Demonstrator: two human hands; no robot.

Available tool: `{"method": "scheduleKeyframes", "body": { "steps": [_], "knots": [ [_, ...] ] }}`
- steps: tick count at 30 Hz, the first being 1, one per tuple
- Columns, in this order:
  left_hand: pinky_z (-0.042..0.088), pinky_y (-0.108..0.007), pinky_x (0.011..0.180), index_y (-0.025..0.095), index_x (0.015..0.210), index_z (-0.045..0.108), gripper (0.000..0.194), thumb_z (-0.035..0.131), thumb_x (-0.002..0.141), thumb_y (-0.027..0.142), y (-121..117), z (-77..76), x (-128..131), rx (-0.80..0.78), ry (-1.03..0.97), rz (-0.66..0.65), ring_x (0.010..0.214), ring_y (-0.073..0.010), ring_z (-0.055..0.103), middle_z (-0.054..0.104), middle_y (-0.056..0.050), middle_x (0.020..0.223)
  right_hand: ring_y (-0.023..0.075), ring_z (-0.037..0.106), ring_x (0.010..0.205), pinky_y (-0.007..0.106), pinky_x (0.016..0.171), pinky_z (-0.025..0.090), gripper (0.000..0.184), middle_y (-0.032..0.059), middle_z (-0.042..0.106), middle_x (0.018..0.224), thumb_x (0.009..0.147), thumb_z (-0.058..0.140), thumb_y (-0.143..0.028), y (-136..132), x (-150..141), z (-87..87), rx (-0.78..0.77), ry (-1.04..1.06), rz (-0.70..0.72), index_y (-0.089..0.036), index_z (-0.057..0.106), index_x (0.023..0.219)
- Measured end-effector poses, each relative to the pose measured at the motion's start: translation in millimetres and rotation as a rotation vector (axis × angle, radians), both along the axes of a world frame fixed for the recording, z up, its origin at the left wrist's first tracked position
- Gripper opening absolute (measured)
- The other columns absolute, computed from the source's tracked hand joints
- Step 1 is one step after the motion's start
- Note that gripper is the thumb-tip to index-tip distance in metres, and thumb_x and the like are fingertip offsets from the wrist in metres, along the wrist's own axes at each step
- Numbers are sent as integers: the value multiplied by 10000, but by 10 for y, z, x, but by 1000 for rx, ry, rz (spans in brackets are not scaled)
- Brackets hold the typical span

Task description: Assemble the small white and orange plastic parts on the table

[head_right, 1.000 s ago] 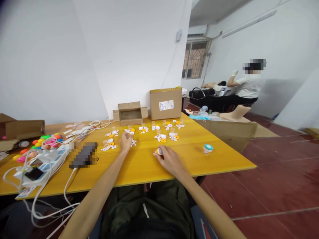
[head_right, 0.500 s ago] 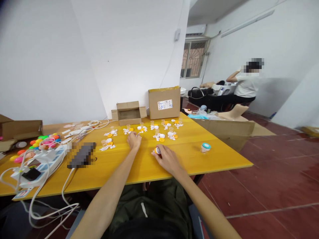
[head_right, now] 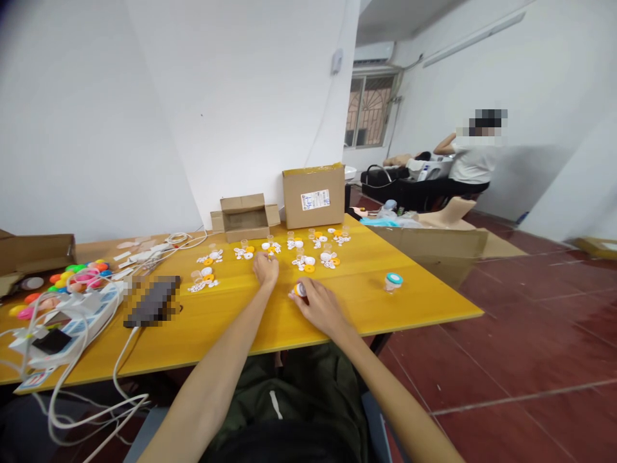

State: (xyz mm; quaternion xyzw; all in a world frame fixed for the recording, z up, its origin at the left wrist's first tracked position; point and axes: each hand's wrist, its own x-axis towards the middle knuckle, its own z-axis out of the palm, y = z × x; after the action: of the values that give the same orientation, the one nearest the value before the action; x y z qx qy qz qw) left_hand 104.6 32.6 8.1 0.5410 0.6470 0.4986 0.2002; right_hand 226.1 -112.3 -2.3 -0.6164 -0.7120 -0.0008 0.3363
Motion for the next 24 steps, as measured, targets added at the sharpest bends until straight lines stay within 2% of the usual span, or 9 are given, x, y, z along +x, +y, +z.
{"method": "scheduleKeyframes", "body": {
  "steps": [9, 16, 24],
  "knots": [
    [450, -417, 1039, 224, 942, 605, 125, 639, 831, 178, 12, 4, 90, -9, -43, -14, 1158, -288, 638, 695, -111, 1076, 244, 697, 877, 311, 754, 493, 157, 78, 736, 989, 940, 567, -376, -9, -4, 38, -54, 16, 48, -241, 614, 1006],
    [463, -406, 1009, 227, 895, 579, 76, 608, 846, 177, -3, -23, 202, 28, -93, -33, 1119, -273, 649, 687, -93, 1050, 245, 701, 867, 311, 751, 497, 149, 70, 730, 952, 931, 582, -370, 10, -11, 44, -66, 26, 65, -236, 601, 992],
    [461, -385, 1021, 234, 905, 559, 17, 574, 897, 232, -13, 2, 193, 10, -116, -42, 1140, -255, 647, 690, -92, 1087, 238, 694, 862, 310, 747, 495, 141, 52, 727, 957, 936, 574, -385, 12, -7, 37, -71, 46, 102, -250, 589, 972]
  ]
}}
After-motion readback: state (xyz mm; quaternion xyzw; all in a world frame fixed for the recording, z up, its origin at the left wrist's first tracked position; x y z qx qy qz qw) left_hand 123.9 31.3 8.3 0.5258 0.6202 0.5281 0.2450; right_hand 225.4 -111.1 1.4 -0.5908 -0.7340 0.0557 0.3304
